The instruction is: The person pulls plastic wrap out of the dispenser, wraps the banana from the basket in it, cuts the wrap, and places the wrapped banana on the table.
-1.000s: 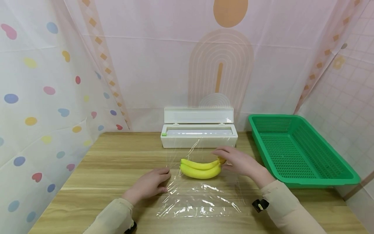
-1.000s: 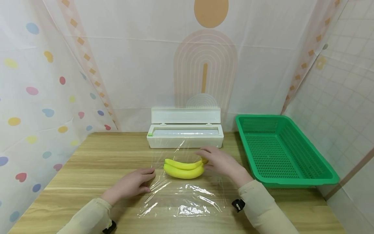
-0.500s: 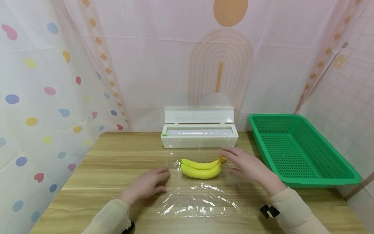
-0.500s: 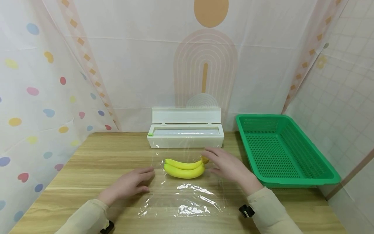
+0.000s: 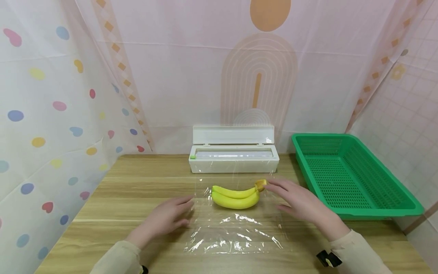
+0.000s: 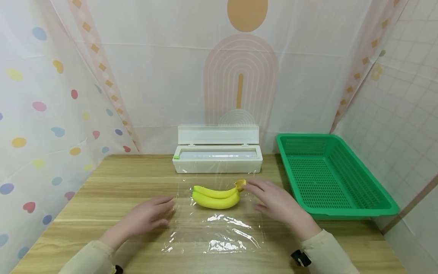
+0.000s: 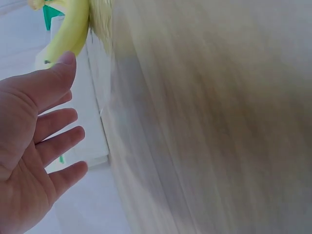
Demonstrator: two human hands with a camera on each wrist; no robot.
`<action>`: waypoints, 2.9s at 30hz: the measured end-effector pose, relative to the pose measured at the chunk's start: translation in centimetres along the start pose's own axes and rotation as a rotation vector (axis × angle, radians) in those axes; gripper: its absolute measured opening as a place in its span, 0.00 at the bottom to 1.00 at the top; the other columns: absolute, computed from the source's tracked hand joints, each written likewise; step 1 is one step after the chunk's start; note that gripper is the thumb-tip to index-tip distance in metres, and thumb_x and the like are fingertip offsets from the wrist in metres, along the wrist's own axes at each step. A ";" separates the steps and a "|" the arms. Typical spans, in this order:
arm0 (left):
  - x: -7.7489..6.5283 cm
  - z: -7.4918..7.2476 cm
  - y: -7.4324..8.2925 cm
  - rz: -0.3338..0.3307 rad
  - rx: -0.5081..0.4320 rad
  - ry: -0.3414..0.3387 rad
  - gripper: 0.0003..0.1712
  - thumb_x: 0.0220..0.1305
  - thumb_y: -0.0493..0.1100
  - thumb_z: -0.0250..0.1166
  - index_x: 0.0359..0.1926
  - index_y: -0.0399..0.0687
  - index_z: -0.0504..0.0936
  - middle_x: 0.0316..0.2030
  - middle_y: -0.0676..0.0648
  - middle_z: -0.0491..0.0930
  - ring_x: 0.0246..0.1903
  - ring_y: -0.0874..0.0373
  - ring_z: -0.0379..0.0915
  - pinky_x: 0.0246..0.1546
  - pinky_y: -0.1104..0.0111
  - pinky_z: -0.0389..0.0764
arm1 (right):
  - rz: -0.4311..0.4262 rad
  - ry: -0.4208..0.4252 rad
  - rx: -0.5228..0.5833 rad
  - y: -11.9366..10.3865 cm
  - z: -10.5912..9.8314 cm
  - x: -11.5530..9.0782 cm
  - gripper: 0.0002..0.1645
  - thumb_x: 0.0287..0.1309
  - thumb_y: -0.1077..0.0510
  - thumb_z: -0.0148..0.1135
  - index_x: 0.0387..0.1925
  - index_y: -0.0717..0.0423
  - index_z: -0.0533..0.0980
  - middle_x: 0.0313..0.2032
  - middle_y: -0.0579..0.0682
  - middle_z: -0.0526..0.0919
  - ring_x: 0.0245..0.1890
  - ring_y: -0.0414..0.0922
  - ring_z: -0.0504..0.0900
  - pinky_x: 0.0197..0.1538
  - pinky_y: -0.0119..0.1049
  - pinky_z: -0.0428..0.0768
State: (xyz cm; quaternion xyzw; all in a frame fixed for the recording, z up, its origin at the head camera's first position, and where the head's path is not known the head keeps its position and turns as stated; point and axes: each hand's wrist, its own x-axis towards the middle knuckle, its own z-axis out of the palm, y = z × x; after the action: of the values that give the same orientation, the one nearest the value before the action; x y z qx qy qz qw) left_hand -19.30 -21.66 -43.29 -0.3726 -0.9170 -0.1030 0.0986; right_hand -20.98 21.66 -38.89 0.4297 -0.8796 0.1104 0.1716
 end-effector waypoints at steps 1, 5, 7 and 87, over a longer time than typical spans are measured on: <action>-0.2 -0.1 0.0 0.007 0.008 0.012 0.35 0.56 0.46 0.74 0.61 0.33 0.76 0.61 0.36 0.74 0.58 0.39 0.73 0.58 0.45 0.72 | -0.004 0.003 -0.004 0.0 -0.1 -0.2 0.44 0.43 0.62 0.80 0.64 0.56 0.72 0.62 0.56 0.75 0.60 0.54 0.75 0.58 0.50 0.77; -0.8 -0.3 0.1 0.015 0.034 0.053 0.33 0.55 0.47 0.75 0.59 0.35 0.79 0.60 0.36 0.76 0.57 0.38 0.73 0.58 0.42 0.71 | -0.011 0.011 -0.021 -0.1 -0.4 -0.9 0.44 0.43 0.62 0.79 0.65 0.56 0.72 0.62 0.55 0.75 0.61 0.53 0.74 0.58 0.50 0.77; -1.0 -0.5 0.3 0.009 0.041 0.069 0.33 0.54 0.47 0.75 0.57 0.35 0.79 0.59 0.36 0.76 0.57 0.38 0.73 0.59 0.40 0.70 | -0.009 0.013 -0.025 -0.1 -0.6 -1.2 0.44 0.43 0.62 0.79 0.65 0.56 0.72 0.62 0.54 0.75 0.61 0.53 0.74 0.59 0.50 0.77; -3.0 1.1 3.7 0.278 0.015 0.032 0.17 0.37 0.48 0.80 0.24 0.61 0.78 0.28 0.66 0.71 0.33 0.66 0.68 0.41 0.66 0.75 | -0.117 -0.152 0.034 -2.5 3.0 -7.4 0.22 0.35 0.47 0.80 0.29 0.39 0.74 0.33 0.30 0.70 0.33 0.32 0.68 0.32 0.30 0.74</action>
State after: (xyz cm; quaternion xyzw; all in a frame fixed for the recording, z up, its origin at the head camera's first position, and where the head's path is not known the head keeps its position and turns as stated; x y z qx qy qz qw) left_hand -14.67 -20.75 -44.72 -0.4935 -0.8556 -0.0874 0.1295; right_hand -15.39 24.49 -44.45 0.4904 -0.8614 0.0821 0.1034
